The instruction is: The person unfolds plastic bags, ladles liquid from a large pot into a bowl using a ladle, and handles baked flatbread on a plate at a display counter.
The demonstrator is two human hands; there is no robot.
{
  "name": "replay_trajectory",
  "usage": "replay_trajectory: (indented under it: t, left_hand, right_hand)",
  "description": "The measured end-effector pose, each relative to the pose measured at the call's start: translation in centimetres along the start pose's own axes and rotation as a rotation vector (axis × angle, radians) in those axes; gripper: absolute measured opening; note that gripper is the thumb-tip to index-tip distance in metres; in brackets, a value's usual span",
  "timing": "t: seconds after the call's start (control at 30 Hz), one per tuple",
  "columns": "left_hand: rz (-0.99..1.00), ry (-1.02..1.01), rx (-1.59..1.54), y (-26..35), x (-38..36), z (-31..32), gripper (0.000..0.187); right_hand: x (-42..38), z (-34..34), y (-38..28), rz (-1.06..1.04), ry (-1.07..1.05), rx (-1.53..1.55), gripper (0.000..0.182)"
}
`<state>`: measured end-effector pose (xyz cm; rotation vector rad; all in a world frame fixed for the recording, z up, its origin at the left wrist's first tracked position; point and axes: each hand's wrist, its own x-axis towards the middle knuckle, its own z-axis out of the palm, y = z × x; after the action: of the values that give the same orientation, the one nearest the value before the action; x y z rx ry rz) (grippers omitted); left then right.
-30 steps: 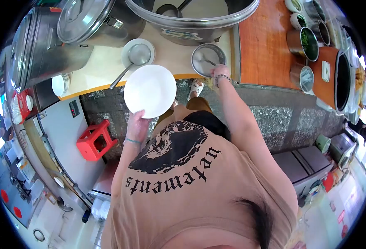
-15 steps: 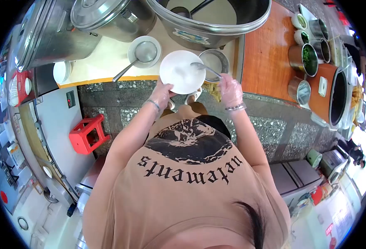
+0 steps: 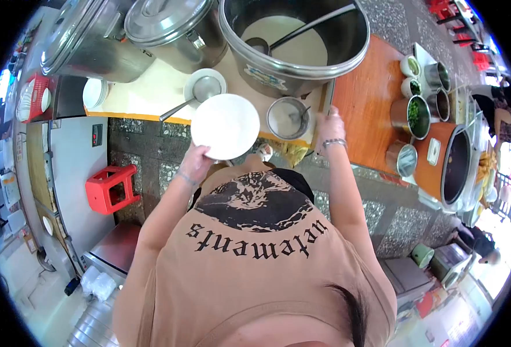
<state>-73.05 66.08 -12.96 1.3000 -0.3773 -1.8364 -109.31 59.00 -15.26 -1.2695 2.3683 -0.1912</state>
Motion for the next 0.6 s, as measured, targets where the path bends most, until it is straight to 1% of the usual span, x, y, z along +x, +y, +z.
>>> replay_trajectory:
  t: [0.07, 0.13, 0.2, 0.27, 0.33, 0.4, 0.43, 0.47, 0.53, 0.57, 0.6]
  left_hand:
    - [0.075, 0.014, -0.100, 1.0, -1.9, 0.1, 0.071]
    - [0.104, 0.090, -0.196, 0.9, -3.0, -1.1, 0.068]
    - [0.107, 0.104, -0.233, 1.3, -4.3, -1.4, 0.066]
    - [0.111, 0.114, -0.271, 1.8, -4.9, -1.4, 0.064]
    - [0.151, 0.046, -0.253, 2.2, -5.2, -1.4, 0.068]
    - [0.150, 0.042, -0.252, 3.3, -5.6, -0.6, 0.068]
    - [0.156, 0.063, -0.236, 4.0, -5.7, -0.2, 0.067]
    - [0.154, 0.085, -0.219, 4.7, -5.9, -0.3, 0.067]
    - [0.145, 0.033, -0.229, 5.4, -5.3, -1.1, 0.067]
    - [0.155, 0.007, -0.210, 5.9, -5.2, -1.5, 0.063]
    - [0.164, -0.028, -0.184, 6.5, -4.8, -1.9, 0.060]
  right_hand:
    - [1.2, -4.5, -1.4, -0.171, 0.195, 0.382, 0.023]
    - [2.9, -10.0, -4.9, -0.514, 0.339, 0.404, 0.020]
    - [6.1, -13.2, -10.1, -0.762, 0.490, 0.234, 0.020]
    - [12.4, -12.9, -14.2, -1.046, 0.637, -0.031, 0.025]
    - [17.4, -11.0, -16.7, -0.939, 0.601, -0.603, 0.030]
    - [19.0, -11.0, -17.7, -0.731, 0.285, -0.935, 0.035]
    - [18.5, -11.4, -18.2, -0.669, 0.227, -1.059, 0.034]
    - [17.8, -11.7, -18.8, -0.652, 0.219, -1.058, 0.034]
    - [16.5, -13.0, -19.5, -0.555, -0.145, -1.195, 0.033]
    - [20.0, -10.9, -16.8, -0.424, -0.055, -0.949, 0.031]
    - [18.2, -12.5, -16.5, -0.378, -0.057, -0.948, 0.031]
